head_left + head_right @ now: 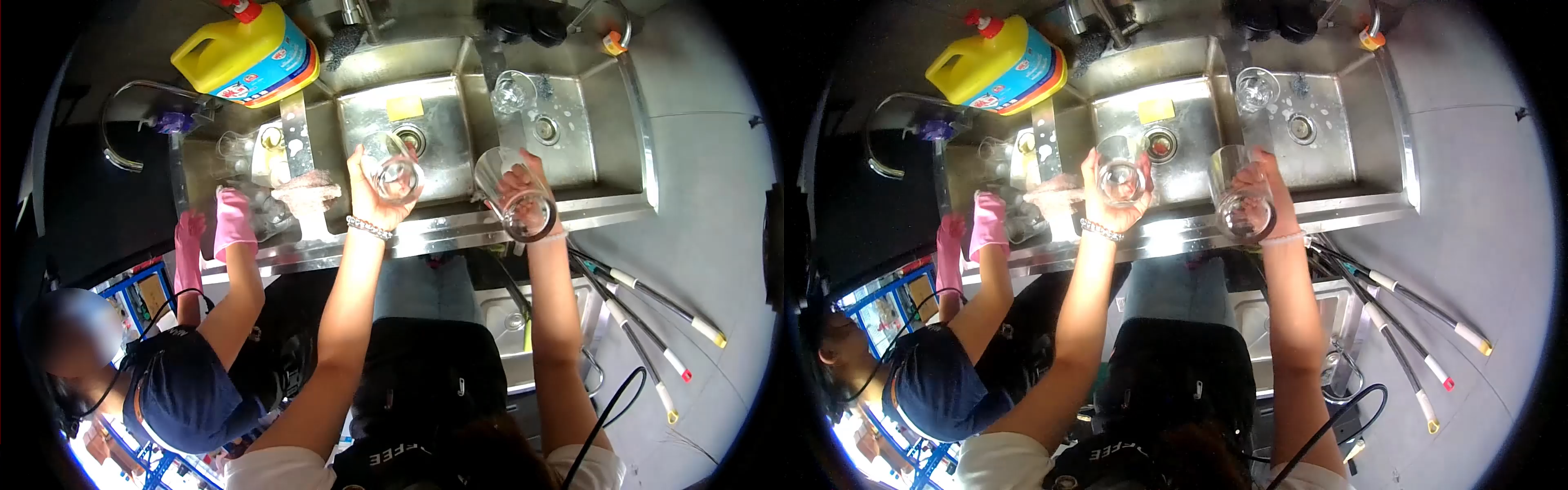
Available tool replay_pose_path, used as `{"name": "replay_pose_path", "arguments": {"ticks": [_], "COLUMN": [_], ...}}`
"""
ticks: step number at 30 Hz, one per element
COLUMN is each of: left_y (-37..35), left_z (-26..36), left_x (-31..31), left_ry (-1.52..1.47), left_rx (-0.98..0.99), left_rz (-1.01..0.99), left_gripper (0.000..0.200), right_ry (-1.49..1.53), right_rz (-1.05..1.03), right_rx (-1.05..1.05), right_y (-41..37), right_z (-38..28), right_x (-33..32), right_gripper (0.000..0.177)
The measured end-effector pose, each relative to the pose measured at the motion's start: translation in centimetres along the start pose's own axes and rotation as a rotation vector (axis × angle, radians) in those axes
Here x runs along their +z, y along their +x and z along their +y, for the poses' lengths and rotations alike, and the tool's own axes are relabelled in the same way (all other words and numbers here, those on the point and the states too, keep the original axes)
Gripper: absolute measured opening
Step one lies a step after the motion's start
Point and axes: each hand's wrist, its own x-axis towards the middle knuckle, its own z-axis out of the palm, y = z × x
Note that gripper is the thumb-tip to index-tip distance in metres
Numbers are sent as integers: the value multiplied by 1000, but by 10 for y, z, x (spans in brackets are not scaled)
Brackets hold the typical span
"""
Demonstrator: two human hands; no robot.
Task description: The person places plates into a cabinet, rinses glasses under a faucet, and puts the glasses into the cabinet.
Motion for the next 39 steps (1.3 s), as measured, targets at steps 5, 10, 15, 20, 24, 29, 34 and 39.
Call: {"name": "replay_pose_path", "arguments": {"ticks": [5, 10, 15, 20, 24, 29, 34, 39], "left_y": [-10, -40, -54, -60, -55, -46, -39, -57], "left_z": [7, 15, 12, -2, -8, -14, -24, -39], "left_x": [-11, 8, 17, 22, 20, 17, 20, 49], "left_ry": [23, 442, 426, 507, 502, 346, 309, 463], "left_rx": [-97, -285, -554, -553, -584, -565, -502, -242], "left_rz": [-88, -240, -429, -402, -523, -424, -405, -223], "left_gripper": [75, 84, 93, 97, 83, 77, 69, 72], "right_ry": [-103, -260, -556, -690, -714, -685, -658, -558], "right_rz": [202, 350, 464, 396, 299, 252, 192, 143], "right_rx": [-158, -644, -842, -770, -650, -544, -431, -341], "right_y": [-7, -16, -21, -16, -18, -16, -15, -12], "right_z": [10, -36, -46, -19, 1, 16, 24, 24], "right_x": [16, 57, 106, 105, 106, 102, 99, 86], "right_gripper": [27, 42, 43, 43, 46, 43, 44, 47]}}
